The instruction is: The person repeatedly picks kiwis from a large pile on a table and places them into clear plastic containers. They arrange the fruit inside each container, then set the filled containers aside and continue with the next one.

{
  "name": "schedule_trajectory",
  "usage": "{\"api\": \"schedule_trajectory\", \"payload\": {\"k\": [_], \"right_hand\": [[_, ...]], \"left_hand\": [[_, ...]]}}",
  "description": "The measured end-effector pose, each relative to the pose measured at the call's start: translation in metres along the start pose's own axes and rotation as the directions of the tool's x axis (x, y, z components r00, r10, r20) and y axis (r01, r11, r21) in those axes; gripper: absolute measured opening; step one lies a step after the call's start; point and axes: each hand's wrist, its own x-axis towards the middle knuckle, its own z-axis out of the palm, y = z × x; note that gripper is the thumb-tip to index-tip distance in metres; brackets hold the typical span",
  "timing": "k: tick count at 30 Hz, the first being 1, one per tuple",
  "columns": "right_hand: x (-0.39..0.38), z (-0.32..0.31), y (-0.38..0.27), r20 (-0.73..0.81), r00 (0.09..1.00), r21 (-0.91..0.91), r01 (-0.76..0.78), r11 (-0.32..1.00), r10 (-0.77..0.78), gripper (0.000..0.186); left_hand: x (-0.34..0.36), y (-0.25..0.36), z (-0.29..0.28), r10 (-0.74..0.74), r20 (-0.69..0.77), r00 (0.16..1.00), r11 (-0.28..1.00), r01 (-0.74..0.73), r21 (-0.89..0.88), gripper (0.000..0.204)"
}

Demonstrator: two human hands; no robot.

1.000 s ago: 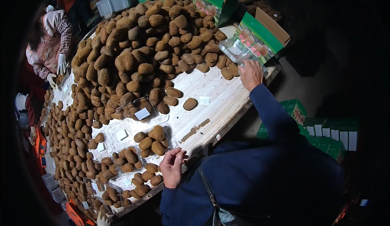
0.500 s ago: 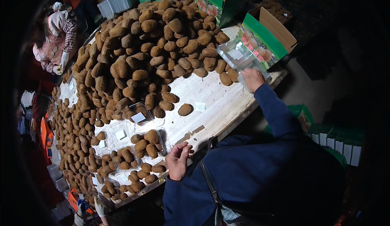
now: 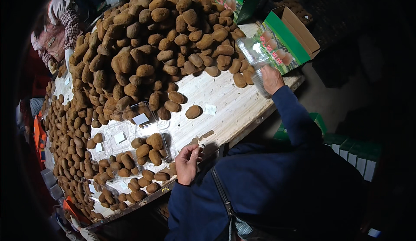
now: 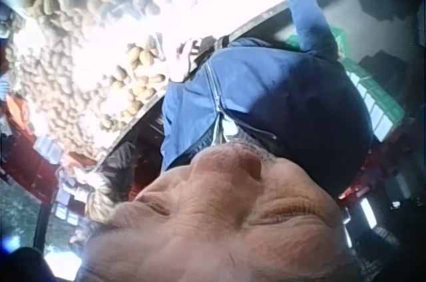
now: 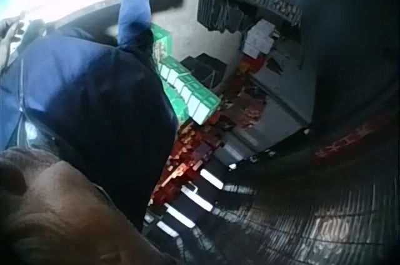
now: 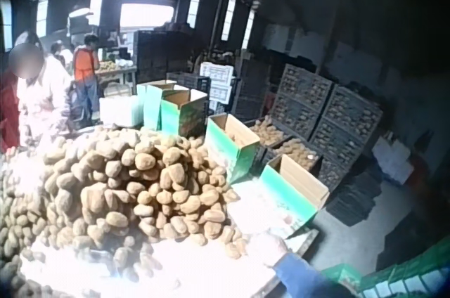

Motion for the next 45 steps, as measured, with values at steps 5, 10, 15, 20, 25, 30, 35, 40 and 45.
{"api": "schedule_trajectory", "payload": {"k": [5, 10, 15, 20, 25, 30, 35, 40, 45], "right_hand": [[0.005, -0.002, -0.01, 0.122, 0.986, -0.035, -0.113, 0.993, 0.117, 0.02], [0.001, -0.007, -0.019, 0.175, 0.978, -0.069, -0.103, 0.992, 0.114, 0.016], [-0.016, -0.003, -0.024, 0.119, 0.992, -0.248, -0.001, 0.969, 0.031, 0.017], [-0.02, -0.007, -0.025, 0.067, 0.998, -0.297, 0.015, 0.955, 0.005, 0.023], [-0.018, -0.039, -0.037, -0.081, 0.991, -0.286, 0.08, 0.955, -0.107, 0.022], [-0.02, -0.067, -0.06, -0.067, 0.984, -0.238, 0.145, 0.96, -0.165, 0.017], [-0.031, -0.062, -0.082, 0.05, 0.986, -0.154, 0.167, 0.974, -0.162, 0.015], [-0.03, -0.052, -0.083, 0.013, 0.986, -0.104, 0.166, 0.981, -0.165, 0.018], [-0.027, -0.048, -0.089, 0.054, 0.984, -0.072, 0.171, 0.983, -0.167, 0.018]], "left_hand": [[0.011, -0.006, 0.004, 0.009, 0.023, 1.0, 1.0, -0.008, -0.002, 0.02], [0.031, -0.013, 0.022, 0.024, 0.073, 0.997, 0.999, -0.026, 0.03, 0.018], [0.069, -0.004, 0.072, 0.208, 0.162, 0.965, 0.958, -0.235, 0.164, 0.013], [0.107, 0.034, 0.147, 0.538, 0.278, 0.796, 0.787, -0.592, 0.171, 0.017], [0.145, 0.065, 0.195, 0.415, 0.39, 0.822, 0.862, -0.492, 0.119, 0.024], [0.16, 0.077, 0.217, 0.245, 0.354, 0.903, 0.958, -0.17, -0.229, 0.036], [0.166, 0.082, 0.204, 0.044, 0.364, 0.93, 0.907, 0.116, -0.406, 0.041], [0.163, 0.079, 0.184, 0.025, 0.328, 0.944, 0.842, 0.157, -0.516, 0.042], [0.165, 0.078, 0.178, 0.004, 0.293, 0.956, 0.86, 0.146, -0.488, 0.042]]}}
